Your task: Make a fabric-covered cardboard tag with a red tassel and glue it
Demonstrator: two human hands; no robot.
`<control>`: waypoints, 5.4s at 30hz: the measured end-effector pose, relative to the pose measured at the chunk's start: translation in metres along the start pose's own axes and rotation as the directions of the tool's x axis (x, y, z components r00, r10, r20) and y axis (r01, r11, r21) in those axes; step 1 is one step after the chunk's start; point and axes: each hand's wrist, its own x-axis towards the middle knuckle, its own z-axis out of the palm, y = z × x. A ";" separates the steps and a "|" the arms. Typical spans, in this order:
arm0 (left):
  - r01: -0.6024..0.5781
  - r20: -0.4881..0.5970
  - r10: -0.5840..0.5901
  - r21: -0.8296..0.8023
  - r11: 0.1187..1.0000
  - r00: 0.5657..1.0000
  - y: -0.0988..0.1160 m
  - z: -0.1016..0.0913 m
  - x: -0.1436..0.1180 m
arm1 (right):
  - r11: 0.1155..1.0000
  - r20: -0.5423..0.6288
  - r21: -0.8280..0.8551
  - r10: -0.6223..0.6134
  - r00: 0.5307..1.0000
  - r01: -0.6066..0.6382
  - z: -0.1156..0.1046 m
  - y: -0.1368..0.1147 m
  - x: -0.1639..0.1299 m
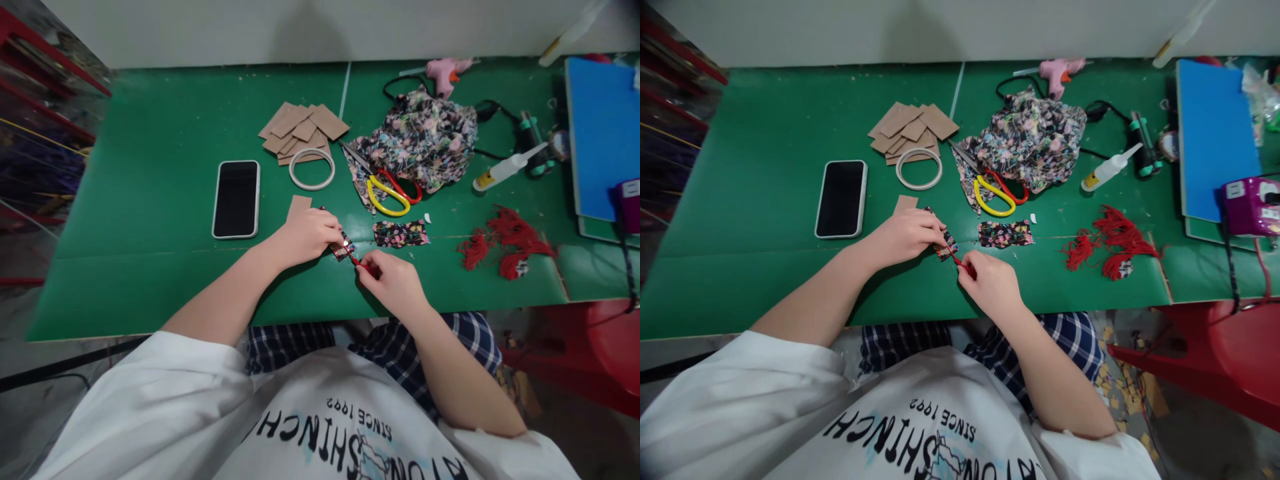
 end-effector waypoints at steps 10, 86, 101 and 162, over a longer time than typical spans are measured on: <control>0.008 0.004 -0.008 -0.013 1.000 1.000 0.002 -0.001 0.001 | 1.000 0.207 -0.011 0.007 0.978 -0.005 -0.035 0.015 -0.002; 0.011 0.016 -0.013 0.069 0.998 1.000 0.009 -0.010 -0.002 | 0.975 -0.071 -0.221 -0.034 0.997 0.017 0.007 -0.005 -0.005; 0.023 -0.064 -0.011 0.192 0.981 0.998 0.032 0.001 -0.021 | 0.915 -0.026 -0.403 0.018 1.000 -0.027 -0.001 -0.013 -0.017; 0.495 -0.302 -0.463 0.033 0.868 0.833 0.024 -0.012 -0.028 | 0.740 0.291 -0.373 -0.480 0.828 0.560 -0.017 -0.012 0.059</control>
